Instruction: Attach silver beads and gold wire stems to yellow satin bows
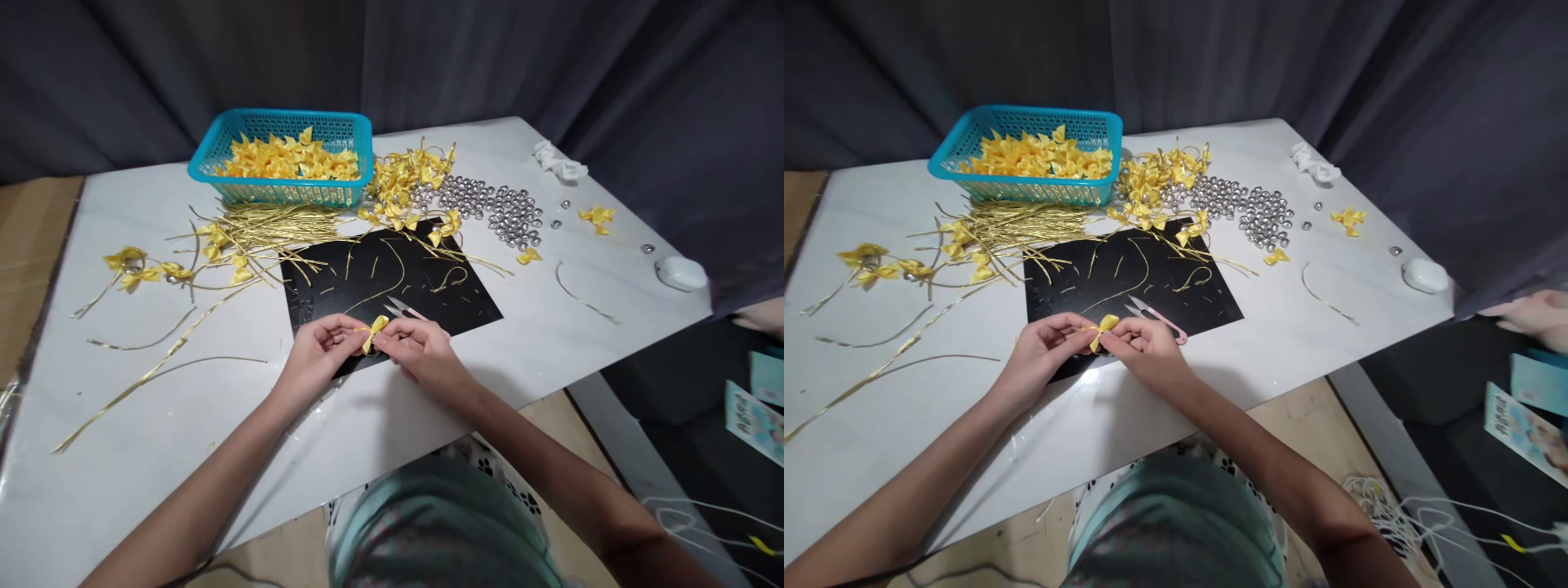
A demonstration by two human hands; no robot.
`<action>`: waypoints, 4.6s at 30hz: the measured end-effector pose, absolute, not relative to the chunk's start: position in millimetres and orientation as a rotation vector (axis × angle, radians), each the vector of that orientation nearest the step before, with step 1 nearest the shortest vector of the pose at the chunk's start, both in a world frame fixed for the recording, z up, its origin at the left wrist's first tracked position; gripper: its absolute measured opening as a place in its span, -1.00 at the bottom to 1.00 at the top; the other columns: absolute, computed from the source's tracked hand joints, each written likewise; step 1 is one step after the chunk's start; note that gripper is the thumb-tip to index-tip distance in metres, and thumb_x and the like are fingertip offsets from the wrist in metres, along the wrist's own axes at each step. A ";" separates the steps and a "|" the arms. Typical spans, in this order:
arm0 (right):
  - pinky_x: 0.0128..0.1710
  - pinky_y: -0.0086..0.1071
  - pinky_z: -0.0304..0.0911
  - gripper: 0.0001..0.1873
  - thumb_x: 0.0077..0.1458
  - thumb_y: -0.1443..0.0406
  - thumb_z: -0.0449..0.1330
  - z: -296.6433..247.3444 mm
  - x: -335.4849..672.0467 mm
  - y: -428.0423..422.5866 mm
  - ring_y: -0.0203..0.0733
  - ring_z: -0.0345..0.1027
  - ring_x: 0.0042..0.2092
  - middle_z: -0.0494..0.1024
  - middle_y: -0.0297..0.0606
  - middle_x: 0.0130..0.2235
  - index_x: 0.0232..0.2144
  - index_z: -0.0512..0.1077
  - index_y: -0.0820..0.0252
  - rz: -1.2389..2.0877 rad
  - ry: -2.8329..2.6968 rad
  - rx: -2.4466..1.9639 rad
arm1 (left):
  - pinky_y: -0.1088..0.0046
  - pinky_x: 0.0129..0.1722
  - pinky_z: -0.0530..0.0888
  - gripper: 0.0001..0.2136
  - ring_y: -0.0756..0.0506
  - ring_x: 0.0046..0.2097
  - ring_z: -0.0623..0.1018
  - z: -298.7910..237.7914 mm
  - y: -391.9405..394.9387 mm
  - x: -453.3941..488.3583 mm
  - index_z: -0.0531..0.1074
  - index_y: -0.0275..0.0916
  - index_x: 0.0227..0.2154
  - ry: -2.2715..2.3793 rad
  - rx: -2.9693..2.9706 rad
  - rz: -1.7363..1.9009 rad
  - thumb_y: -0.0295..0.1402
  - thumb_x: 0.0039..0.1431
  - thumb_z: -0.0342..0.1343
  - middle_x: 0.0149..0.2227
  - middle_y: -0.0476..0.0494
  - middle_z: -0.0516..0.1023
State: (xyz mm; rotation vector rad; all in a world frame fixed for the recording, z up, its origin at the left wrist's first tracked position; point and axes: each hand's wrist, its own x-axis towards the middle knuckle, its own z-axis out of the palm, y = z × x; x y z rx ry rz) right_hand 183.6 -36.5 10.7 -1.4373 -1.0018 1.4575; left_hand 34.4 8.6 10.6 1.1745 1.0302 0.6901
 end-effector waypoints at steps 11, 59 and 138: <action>-0.65 -0.60 -0.06 -0.67 -0.07 0.20 0.23 8.8 185.9 -37.2 -0.56 0.06 -0.57 0.36 -0.36 -0.33 -0.23 0.35 0.21 1.341 -1.119 -1.417 | 0.55 -0.43 0.40 -0.87 0.04 -0.49 0.46 15.0 12.0 32.8 0.50 -0.30 -0.47 0.965 1.077 0.624 -0.34 -0.07 0.25 -0.56 -0.01 0.49; -0.70 -0.61 0.01 -0.63 -0.20 0.26 0.33 3.3 191.8 -34.3 -0.53 0.06 -0.57 0.36 -0.39 -0.41 -0.33 0.30 0.22 1.382 -0.826 -1.278 | 0.58 -0.42 0.30 -0.93 0.02 -0.48 0.36 12.8 4.7 33.4 0.38 -0.22 -0.39 0.840 0.880 0.848 -0.45 0.01 0.10 -0.61 0.04 0.41; -0.73 -0.59 0.04 -0.78 -0.05 0.27 0.25 10.7 195.8 -36.9 -0.54 -0.04 -0.65 0.26 -0.47 -0.54 -0.35 0.34 0.28 1.883 -0.753 -0.925 | 0.62 -0.48 0.44 -0.81 0.03 -0.47 0.46 14.8 11.9 27.1 0.47 -0.35 -0.35 0.661 0.424 0.651 -0.60 -0.11 0.13 -0.55 -0.08 0.43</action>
